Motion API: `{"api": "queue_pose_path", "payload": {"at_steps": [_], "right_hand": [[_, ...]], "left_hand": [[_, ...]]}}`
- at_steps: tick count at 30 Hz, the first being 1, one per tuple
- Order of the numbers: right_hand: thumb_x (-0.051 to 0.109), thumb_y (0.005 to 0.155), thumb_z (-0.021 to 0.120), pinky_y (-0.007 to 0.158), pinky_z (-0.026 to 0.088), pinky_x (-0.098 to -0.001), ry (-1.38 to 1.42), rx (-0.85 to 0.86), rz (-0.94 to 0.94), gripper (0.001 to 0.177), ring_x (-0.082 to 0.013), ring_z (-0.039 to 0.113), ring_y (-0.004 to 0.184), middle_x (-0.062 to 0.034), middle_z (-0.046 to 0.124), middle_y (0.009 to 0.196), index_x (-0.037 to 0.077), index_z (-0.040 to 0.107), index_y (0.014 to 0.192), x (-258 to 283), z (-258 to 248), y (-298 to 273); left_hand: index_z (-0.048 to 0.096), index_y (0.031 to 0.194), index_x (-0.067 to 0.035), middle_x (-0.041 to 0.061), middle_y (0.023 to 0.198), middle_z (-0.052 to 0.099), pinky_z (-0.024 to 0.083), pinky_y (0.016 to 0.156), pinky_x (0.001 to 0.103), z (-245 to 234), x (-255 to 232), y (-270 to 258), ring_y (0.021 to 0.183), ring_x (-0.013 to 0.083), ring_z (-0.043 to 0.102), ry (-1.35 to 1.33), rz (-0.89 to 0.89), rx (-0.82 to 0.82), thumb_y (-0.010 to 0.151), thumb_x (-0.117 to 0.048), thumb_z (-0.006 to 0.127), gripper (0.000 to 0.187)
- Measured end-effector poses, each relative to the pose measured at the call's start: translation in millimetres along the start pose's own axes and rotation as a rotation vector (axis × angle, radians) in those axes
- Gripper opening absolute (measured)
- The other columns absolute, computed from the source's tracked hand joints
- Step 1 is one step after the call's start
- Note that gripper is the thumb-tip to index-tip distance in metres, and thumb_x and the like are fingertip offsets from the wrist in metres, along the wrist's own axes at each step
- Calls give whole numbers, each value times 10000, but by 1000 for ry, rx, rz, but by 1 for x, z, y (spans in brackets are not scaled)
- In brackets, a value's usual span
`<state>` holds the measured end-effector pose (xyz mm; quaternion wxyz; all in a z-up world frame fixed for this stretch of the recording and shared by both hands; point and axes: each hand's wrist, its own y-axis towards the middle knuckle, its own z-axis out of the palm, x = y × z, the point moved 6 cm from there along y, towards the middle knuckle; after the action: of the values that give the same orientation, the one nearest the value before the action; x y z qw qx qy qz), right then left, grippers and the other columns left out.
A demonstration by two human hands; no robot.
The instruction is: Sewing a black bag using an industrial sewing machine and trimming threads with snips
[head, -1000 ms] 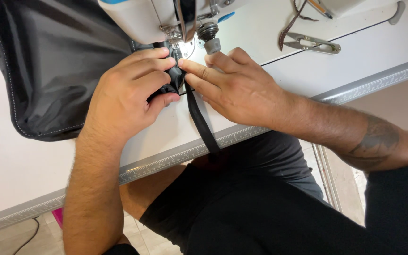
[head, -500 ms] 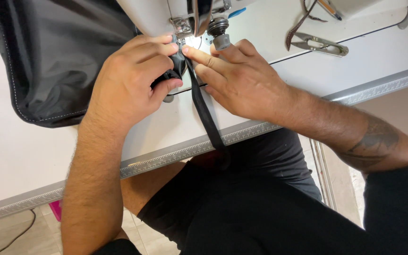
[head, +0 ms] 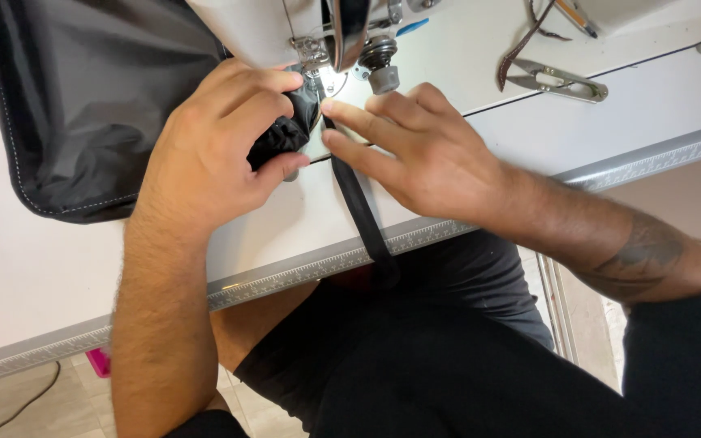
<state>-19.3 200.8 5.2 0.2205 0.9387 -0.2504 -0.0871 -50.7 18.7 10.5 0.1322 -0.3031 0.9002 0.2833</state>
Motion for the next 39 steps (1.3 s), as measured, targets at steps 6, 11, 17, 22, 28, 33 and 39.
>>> {"api": "queue_pose_path", "payload": {"at_steps": [6,11,17,22,28,33,39], "right_hand": [[30,1075,566,756,419,-319,-28,-104,-128,179,-214,660,911,-98,739,1238,58,706,967,9,-11,3],[17,1073,536,808,479,-328,-16,-122,-178,189,-266,728,1065,-125,757,1146,22,687,959,19,-11,9],[13,1057,551,787,517,-329,-25,-152,-205,180,-310,735,1075,-155,753,1099,11,685,938,29,-8,18],[17,1049,533,770,510,-322,-50,-165,-209,199,-310,736,1050,-153,749,1067,12,691,926,32,-8,21],[7,1052,552,772,526,-325,-16,-190,-217,171,-331,753,1051,-184,747,1080,-23,693,961,34,-8,19],[-15,1024,593,720,519,-345,-57,-166,-121,124,-341,738,1026,-210,746,1062,-21,674,931,43,-7,20],[-3,1046,596,736,430,-351,-28,-162,62,124,-289,693,1020,-143,741,1128,-6,684,959,61,-2,26]], "left_hand": [[573,1025,54,167,1271,666,565,971,477,-1,0,-2,1170,417,620,-2,4,-70,858,79,850,324],[576,1035,75,190,1250,662,537,1013,486,-4,3,-2,1150,417,630,-85,35,-104,875,143,799,283],[575,1086,85,202,1202,683,525,1013,489,-8,7,1,1103,409,656,-168,16,-98,845,175,714,293],[580,1068,70,191,1205,692,524,1012,472,-6,10,2,1120,396,658,-163,-9,-88,814,163,700,296],[576,1067,69,187,1186,695,526,981,467,-6,8,4,1070,384,663,-153,9,-91,806,168,675,296],[572,1092,91,227,1193,707,534,987,476,-8,9,0,1082,401,674,-171,7,-110,822,165,660,293],[567,1051,79,218,1176,715,530,982,474,-10,9,-1,1075,392,667,-199,4,-121,809,152,647,264]]}}
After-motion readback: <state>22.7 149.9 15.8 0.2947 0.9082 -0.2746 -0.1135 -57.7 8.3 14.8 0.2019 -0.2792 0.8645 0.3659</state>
